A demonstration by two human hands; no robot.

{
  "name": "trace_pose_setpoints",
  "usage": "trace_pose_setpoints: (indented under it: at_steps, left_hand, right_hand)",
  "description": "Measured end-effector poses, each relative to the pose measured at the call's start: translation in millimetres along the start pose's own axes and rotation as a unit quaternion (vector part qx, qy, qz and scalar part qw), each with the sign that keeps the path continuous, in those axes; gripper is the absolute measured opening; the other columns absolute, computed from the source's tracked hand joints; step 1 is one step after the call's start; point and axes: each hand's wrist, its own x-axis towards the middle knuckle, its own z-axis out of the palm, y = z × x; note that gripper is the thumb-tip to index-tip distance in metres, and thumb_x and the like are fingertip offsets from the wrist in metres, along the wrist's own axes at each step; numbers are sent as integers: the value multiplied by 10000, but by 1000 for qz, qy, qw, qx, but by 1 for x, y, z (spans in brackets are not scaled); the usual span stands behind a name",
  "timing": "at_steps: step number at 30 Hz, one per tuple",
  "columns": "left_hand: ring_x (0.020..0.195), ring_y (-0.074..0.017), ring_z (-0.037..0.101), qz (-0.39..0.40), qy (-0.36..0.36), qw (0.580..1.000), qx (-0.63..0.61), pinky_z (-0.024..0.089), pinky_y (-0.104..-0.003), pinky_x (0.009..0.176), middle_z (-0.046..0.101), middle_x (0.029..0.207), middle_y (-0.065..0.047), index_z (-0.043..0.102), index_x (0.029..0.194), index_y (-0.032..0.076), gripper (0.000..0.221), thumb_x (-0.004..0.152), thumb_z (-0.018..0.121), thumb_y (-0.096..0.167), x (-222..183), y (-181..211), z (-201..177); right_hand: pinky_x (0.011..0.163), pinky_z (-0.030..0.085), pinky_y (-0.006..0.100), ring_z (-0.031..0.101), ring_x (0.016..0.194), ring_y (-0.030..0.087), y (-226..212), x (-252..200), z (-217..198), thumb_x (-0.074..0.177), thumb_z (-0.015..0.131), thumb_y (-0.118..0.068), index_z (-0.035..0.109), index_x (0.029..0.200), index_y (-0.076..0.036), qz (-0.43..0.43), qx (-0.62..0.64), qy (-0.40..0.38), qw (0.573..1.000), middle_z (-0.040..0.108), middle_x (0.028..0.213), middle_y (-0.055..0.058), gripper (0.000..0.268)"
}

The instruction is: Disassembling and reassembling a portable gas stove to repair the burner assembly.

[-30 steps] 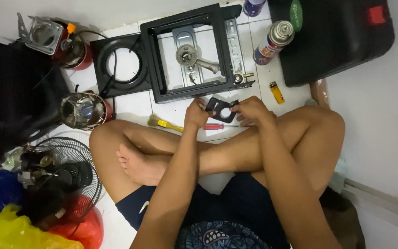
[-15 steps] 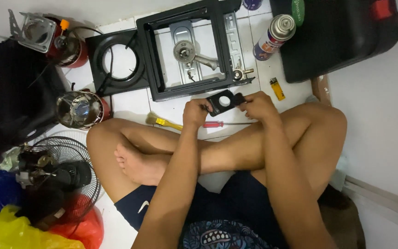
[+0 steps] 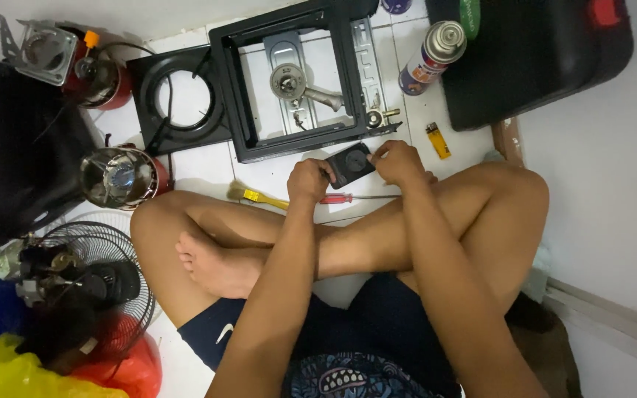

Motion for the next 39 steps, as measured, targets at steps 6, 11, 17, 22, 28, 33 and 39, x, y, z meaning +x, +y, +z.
trace_pose_setpoints:
  at_steps: [6, 11, 17, 22, 28, 33, 39]
  left_hand:
    - [927, -378, 745, 21, -25, 998, -53, 590, -441, 867, 777, 884, -142, 826, 974, 218, 302, 875, 631, 10, -8, 6, -12]
    - [883, -322, 720, 15, -6, 993, -120, 565, -445, 863, 707, 771, -111, 728, 1198, 164, 378, 855, 597, 70, -1, -10, -14]
    - [816, -262, 752, -5, -63, 971, -230, 610, -354, 771, 760, 894, -201, 776, 1102, 64, 312, 891, 550, 26, 18, -40, -8]
    - [746, -233, 773, -83, -18, 958, -274, 671, -276, 674, 762, 879, -236, 761, 1082, -37, 328, 878, 506, -74, 10, -45, -31]
    - [896, -415, 756, -100, 64, 993, -25, 632, -457, 793, 773, 851, -184, 828, 879, 151, 88, 807, 782, 170, 7, -32, -21]
    - [958, -458, 732, -129, 56, 989, 41, 612, -563, 842, 733, 907, -261, 763, 1022, -43, 310, 797, 813, 165, 3, -15, -4]
    - [924, -469, 736, -94, 71, 993, 4, 607, -535, 816, 741, 869, -268, 779, 959, -29, 211, 795, 814, 98, -7, -13, -25]
  right_hand:
    - [603, 591, 384, 730, 639, 292, 6, 30, 14, 896, 723, -284, 702, 1245, 18, 26, -16, -15, 999, 742, 927, 274, 462]
    - [593, 599, 393, 751, 710, 337, 3, 26, 13, 890, 710, -232, 709, 1237, 37, 22, -20, -27, 999, 743, 951, 281, 439]
    - [520, 585, 352, 727, 619, 285, 13, 32, 15, 898, 701, -223, 714, 1210, 49, 20, -19, -40, 999, 740, 934, 277, 414]
    - [495, 579, 372, 722, 608, 303, 1, 24, 10, 897, 715, -233, 723, 1190, 58, 27, -12, -27, 999, 736, 917, 289, 414]
    - [465, 581, 358, 708, 620, 299, -13, 9, -1, 900, 717, -285, 700, 1204, 83, 33, -4, -42, 999, 720, 916, 301, 478]
    - [487, 590, 358, 715, 669, 302, -12, 9, 1, 899, 728, -273, 693, 1196, 94, 24, 12, -38, 999, 713, 917, 300, 473]
    - [482, 605, 357, 724, 660, 308, -10, 10, 2, 896, 735, -260, 705, 1179, 90, 23, 8, -33, 999, 723, 902, 291, 451]
